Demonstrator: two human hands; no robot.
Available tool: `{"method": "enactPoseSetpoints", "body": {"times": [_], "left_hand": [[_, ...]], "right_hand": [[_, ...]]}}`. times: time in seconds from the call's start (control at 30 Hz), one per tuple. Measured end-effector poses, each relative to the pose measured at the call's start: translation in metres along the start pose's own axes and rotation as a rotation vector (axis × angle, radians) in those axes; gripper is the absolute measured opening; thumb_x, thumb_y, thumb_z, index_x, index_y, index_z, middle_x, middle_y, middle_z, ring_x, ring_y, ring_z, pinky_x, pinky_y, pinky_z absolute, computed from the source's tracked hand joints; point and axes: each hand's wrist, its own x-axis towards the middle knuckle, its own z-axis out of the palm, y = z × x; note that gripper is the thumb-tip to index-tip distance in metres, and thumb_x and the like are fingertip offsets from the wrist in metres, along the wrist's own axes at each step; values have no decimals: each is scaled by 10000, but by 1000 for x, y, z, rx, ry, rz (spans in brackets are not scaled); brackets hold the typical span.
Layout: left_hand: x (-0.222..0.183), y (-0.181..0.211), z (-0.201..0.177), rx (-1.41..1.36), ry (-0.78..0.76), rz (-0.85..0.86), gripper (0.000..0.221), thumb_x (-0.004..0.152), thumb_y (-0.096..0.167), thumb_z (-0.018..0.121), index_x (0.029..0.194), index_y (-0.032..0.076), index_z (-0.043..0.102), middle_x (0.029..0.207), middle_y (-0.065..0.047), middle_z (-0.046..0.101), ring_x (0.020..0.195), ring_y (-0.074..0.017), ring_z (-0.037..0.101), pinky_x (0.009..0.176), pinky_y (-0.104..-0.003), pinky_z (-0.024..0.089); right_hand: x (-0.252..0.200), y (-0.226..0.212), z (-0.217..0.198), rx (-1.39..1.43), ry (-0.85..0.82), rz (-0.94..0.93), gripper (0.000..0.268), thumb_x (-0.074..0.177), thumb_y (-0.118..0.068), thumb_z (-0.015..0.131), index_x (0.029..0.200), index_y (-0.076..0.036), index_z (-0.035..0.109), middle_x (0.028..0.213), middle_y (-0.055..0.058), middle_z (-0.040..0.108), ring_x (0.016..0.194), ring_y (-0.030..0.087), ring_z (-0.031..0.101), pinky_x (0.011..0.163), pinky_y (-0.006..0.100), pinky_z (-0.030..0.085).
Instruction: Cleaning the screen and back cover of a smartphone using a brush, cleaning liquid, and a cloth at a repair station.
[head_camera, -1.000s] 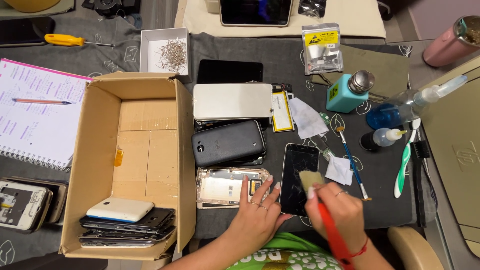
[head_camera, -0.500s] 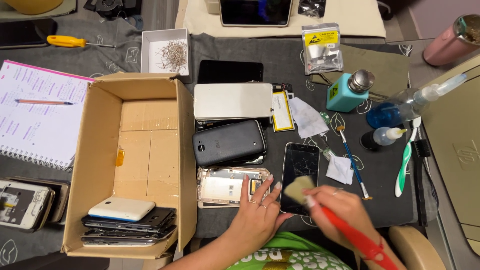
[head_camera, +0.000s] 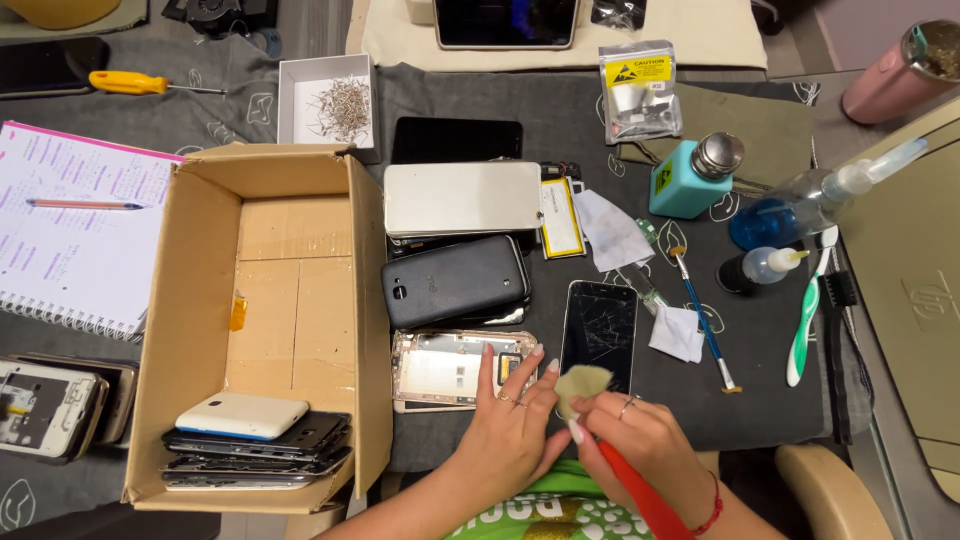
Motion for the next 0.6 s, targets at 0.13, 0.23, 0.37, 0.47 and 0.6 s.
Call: {"method": "enactPoseSetpoints", "body": {"times": [0.13,0.23,0.37,0.47,0.6], "left_hand": [[3,0,-5,24,-68,-19,498,889,223,723,1277,-52,578,1278,-243,653,1320,-465,516,1112,-817,213],[1,-1,-3,68,-54,11,560,888,358,791,1265,-30,650,1262,-245,684,1326,-478,539,1082,-836,224],[3,-1,-2,74,-3,29,695,925,549,748,1256,-53,637,1243,-253,687,1283,-482,573,1057,-852,237],[6,1,-4,86,23,23,685,931,567,736,1224,-48,662,1211,-247,698,1260,-470,591,1055,-845,248],[7,2,-4,94,47,14,672,933,554,758,1223,-42,653,1200,-240,708,1254,-454,605,1060,-834,259]], "right_hand": [[-1,6,-6,154,-98,-32,196,953,-106,589,765,-56,619,916,79,728,756,235,701,663,331,573],[-5,16,-11,271,-167,-39,158,966,-135,578,863,-47,660,987,106,753,830,253,740,765,338,608],[-7,26,-21,263,-234,-9,80,955,-133,644,904,-91,691,1063,13,778,946,127,769,905,297,584],[-7,32,-33,281,-343,41,114,975,-156,613,887,-123,678,1077,-10,777,977,123,772,847,280,573],[-2,32,-56,311,-439,177,150,966,-157,586,851,-147,683,1094,-44,813,968,97,800,805,254,546]]}}
